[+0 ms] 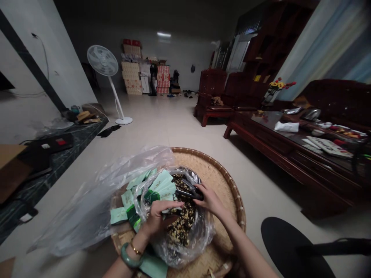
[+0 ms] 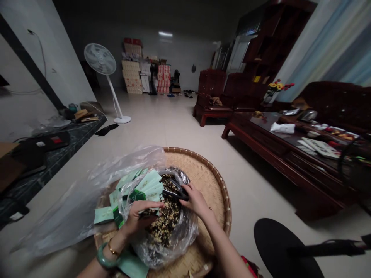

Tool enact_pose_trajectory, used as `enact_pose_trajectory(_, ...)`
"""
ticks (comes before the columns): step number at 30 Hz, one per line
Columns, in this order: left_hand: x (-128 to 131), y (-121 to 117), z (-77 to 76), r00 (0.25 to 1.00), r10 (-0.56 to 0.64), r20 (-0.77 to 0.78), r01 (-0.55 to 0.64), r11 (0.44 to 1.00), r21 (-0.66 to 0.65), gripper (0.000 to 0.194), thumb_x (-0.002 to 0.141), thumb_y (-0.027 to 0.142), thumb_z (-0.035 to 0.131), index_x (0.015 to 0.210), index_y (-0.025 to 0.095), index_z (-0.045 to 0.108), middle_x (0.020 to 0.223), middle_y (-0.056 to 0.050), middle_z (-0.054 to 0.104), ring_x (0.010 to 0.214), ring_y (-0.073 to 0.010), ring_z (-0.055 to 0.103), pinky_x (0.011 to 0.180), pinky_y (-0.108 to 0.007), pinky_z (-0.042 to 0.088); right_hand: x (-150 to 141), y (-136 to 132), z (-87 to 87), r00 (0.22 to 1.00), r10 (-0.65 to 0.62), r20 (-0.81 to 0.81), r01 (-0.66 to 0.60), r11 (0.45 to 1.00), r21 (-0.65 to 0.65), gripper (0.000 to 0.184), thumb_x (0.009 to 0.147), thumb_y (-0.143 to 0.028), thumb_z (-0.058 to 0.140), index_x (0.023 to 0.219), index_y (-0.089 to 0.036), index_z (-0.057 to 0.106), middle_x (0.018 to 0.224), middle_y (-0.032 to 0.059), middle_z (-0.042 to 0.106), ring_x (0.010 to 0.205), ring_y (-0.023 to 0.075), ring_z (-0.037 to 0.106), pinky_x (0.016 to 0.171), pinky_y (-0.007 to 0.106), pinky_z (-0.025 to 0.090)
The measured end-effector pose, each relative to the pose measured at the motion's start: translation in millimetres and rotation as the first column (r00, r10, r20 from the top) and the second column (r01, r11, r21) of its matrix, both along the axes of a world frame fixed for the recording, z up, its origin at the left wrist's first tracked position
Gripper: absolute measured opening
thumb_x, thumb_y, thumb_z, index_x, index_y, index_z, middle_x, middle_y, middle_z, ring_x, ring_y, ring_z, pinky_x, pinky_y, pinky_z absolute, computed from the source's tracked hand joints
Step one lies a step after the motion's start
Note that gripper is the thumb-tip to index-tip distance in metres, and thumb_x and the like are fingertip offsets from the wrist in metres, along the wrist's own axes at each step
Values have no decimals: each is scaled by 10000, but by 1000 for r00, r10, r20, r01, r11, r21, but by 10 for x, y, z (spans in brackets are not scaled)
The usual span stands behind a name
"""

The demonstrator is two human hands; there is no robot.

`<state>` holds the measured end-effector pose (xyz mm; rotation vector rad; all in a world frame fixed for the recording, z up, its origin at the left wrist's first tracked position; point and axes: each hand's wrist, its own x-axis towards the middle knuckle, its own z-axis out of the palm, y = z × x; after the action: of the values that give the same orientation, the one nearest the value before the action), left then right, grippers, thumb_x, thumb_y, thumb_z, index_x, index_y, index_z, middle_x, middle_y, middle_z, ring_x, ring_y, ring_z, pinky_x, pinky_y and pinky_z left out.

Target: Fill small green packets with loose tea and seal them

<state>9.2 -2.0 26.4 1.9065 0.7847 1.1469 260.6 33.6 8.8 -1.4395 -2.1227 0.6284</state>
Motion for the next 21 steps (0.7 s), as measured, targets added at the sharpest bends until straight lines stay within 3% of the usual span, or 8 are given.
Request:
enact_pose_trajectory(2,-57,-31,94,998,-60,-4,60,987,148,307,816,400,636,1011,177,718,970,-108,749,899,-240,710,817,-329,557,-9,-27,-9,999,15,38,-15,1000,2,526,726,-189,665,1237,-219,544,1143,84,573,983,227,598,841,338,484)
enact_pose_trajectory(4,-90,-50,178,994,-108,14,103,972,213,307,877,399,558,1021,177,713,970,-106,749,908,-232,709,820,-322,557,-15,-32,-27,996,22,81,-22,1000,6,524,736,-191,661,1246,-208,538,1142,93,571,964,231,603,826,342,492)
enact_pose_trajectory(8,-101,-60,253,992,-126,20,119,969,217,320,935,360,464,1022,177,711,968,-97,750,923,-213,706,831,-305,555,-15,0,-66,989,6,147,-9,1000,20,518,756,-188,655,1258,-223,536,1141,100,575,940,232,611,813,353,501)
enact_pose_trajectory(11,-92,-57,243,994,-108,-1,105,967,232,319,927,364,478,1025,163,705,967,-106,750,912,-215,708,823,-307,561,-32,-13,19,994,-22,105,15,998,68,454,771,-220,667,1215,-232,573,1088,90,593,944,231,602,822,364,499)
enact_pose_trajectory(14,-68,-49,206,997,-60,-48,71,962,262,267,866,318,588,1063,163,679,957,-105,750,873,-212,712,788,-302,567,-102,-141,336,991,13,-135,21,970,243,213,843,-259,609,1046,-211,649,982,77,595,936,212,589,822,362,500)
enact_pose_trajectory(16,-41,-46,171,997,-12,-83,34,961,275,266,831,270,634,1075,169,665,945,-95,750,851,-204,712,767,-296,568,-185,-285,646,961,143,-236,-41,920,389,115,870,-241,578,926,-214,674,945,68,585,924,199,579,803,356,504)
enact_pose_trajectory(19,-2,-49,109,990,57,-131,-18,959,282,273,816,229,643,1082,170,653,940,-86,746,830,-195,710,760,-298,567,-344,-483,1067,941,329,-81,-242,820,518,99,848,-207,619,908,-239,691,990,61,586,1040,221,522,877,392,472)
enact_pose_trajectory(21,15,-55,68,984,80,-158,-35,962,269,289,817,229,633,1099,168,643,951,-88,740,827,-196,707,756,-301,566,-448,-544,1221,936,336,108,-341,787,514,152,861,-155,583,905,-239,702,1004,66,602,1114,246,472,883,397,454)
